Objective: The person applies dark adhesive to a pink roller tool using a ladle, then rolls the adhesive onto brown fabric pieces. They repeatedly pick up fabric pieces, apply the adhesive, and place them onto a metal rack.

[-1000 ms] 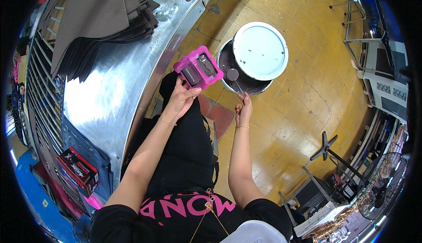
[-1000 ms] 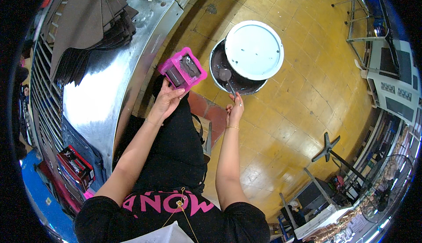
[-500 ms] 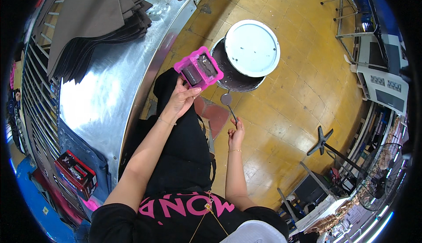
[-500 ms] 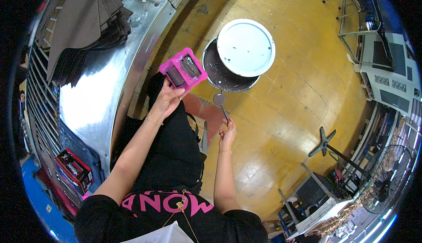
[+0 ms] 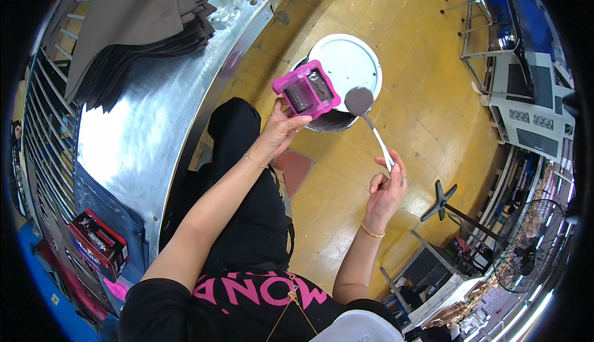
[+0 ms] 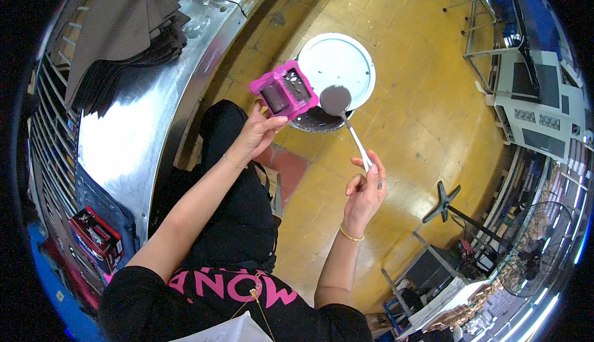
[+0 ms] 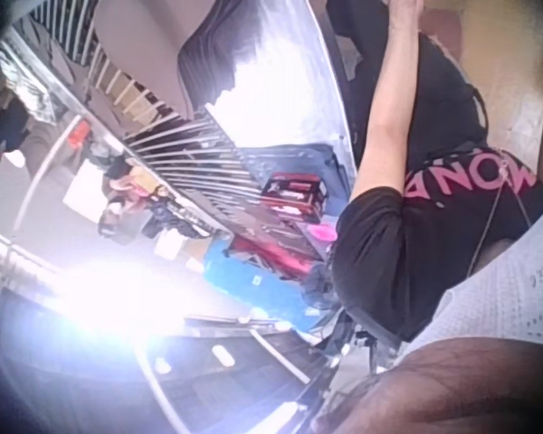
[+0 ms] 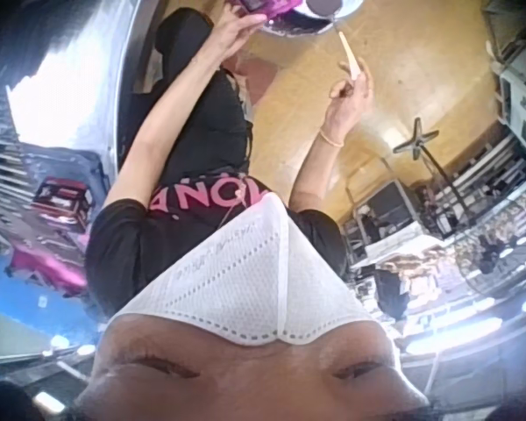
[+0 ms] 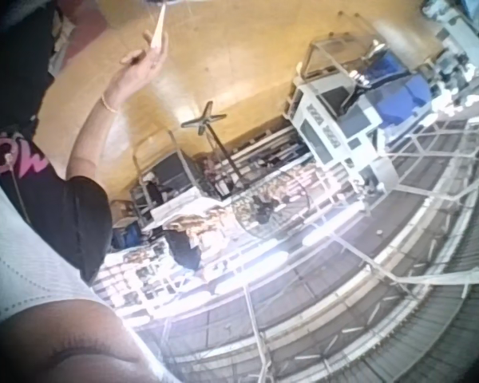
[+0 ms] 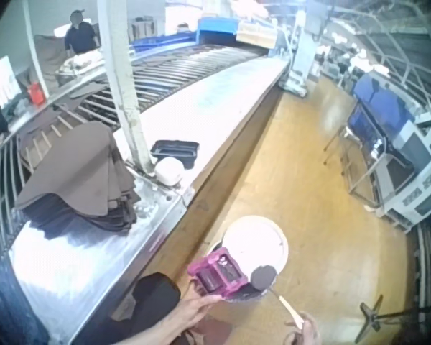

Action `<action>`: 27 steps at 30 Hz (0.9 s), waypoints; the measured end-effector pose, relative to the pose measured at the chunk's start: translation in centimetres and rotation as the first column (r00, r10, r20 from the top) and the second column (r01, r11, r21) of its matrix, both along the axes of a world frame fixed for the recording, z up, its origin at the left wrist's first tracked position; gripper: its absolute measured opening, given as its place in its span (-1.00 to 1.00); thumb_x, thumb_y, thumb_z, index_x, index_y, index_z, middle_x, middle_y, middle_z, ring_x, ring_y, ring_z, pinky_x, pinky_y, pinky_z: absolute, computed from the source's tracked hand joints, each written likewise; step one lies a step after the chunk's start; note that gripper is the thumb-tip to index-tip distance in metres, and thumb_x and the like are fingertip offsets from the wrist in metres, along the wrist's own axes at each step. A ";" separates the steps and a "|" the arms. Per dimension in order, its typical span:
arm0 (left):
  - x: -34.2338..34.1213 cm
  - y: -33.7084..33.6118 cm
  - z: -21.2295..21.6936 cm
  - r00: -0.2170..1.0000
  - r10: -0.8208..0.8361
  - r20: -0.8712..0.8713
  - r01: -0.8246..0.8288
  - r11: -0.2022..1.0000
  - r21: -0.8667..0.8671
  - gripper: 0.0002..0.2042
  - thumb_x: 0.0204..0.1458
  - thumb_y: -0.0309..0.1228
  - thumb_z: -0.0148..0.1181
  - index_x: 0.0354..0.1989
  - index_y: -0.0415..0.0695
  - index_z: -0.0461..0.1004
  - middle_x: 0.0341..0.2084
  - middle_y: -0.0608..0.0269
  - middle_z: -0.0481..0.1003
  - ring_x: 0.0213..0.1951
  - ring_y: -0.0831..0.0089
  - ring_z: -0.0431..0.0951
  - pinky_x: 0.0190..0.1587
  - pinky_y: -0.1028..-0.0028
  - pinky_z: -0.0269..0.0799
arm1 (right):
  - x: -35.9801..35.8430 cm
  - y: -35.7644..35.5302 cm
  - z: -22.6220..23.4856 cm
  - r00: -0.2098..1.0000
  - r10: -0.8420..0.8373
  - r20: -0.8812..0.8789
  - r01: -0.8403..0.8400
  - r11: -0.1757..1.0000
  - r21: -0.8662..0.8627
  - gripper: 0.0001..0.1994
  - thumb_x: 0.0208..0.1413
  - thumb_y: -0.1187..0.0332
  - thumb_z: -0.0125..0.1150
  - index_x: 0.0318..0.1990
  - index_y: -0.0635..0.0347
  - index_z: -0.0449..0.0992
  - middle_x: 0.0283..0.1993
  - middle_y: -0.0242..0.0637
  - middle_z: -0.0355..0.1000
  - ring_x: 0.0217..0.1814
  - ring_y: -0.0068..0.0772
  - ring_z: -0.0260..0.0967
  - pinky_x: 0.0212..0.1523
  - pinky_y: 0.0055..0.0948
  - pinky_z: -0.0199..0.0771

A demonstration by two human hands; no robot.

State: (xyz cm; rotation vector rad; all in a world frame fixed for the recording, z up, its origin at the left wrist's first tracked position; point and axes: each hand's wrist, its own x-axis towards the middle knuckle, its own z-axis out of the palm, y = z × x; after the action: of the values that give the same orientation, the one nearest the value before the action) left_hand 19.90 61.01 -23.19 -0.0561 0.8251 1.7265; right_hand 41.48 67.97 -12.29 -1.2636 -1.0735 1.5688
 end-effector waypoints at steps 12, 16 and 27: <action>1.2 3.9 4.3 1.000 -0.016 0.003 0.016 0.990 0.142 -0.27 -0.16 -0.70 0.31 0.16 -0.08 0.00 0.04 0.18 0.28 0.12 0.38 0.32 0.22 0.38 0.22 | -3.7 -0.7 3.1 0.976 0.020 0.219 -0.118 0.888 0.444 -0.64 0.29 0.31 -0.14 0.07 0.45 0.33 -0.24 0.02 0.50 -0.73 -0.71 0.18 -0.67 -0.74 0.16; 1.1 4.0 4.8 1.000 -0.015 0.008 0.013 0.987 0.159 -0.24 -0.18 -0.71 0.32 0.18 -0.07 -0.01 0.04 0.17 0.30 0.12 0.38 0.33 0.21 0.37 0.23 | -3.6 -1.0 3.6 0.957 0.007 0.290 -0.164 0.837 0.522 -0.65 0.29 0.34 -0.15 0.07 0.46 0.33 -0.26 0.03 0.51 -0.71 -0.70 0.22 -0.61 -0.72 0.21; 1.4 3.7 5.4 1.000 -0.018 0.023 0.014 0.986 0.169 -0.20 -0.21 -0.70 0.35 0.19 -0.06 -0.01 0.05 0.19 0.31 0.12 0.39 0.34 0.19 0.38 0.26 | -4.1 -0.8 4.8 0.968 -0.004 0.252 -0.149 0.799 0.583 -0.64 0.29 0.34 -0.14 0.08 0.48 0.32 -0.26 0.09 0.51 -0.63 -0.63 0.31 -0.44 -0.63 0.34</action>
State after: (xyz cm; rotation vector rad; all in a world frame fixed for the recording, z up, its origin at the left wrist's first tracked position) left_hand 21.30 64.71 -17.76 0.0437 0.6573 1.7712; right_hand 37.40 67.17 -7.51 -0.9823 -1.6357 0.9981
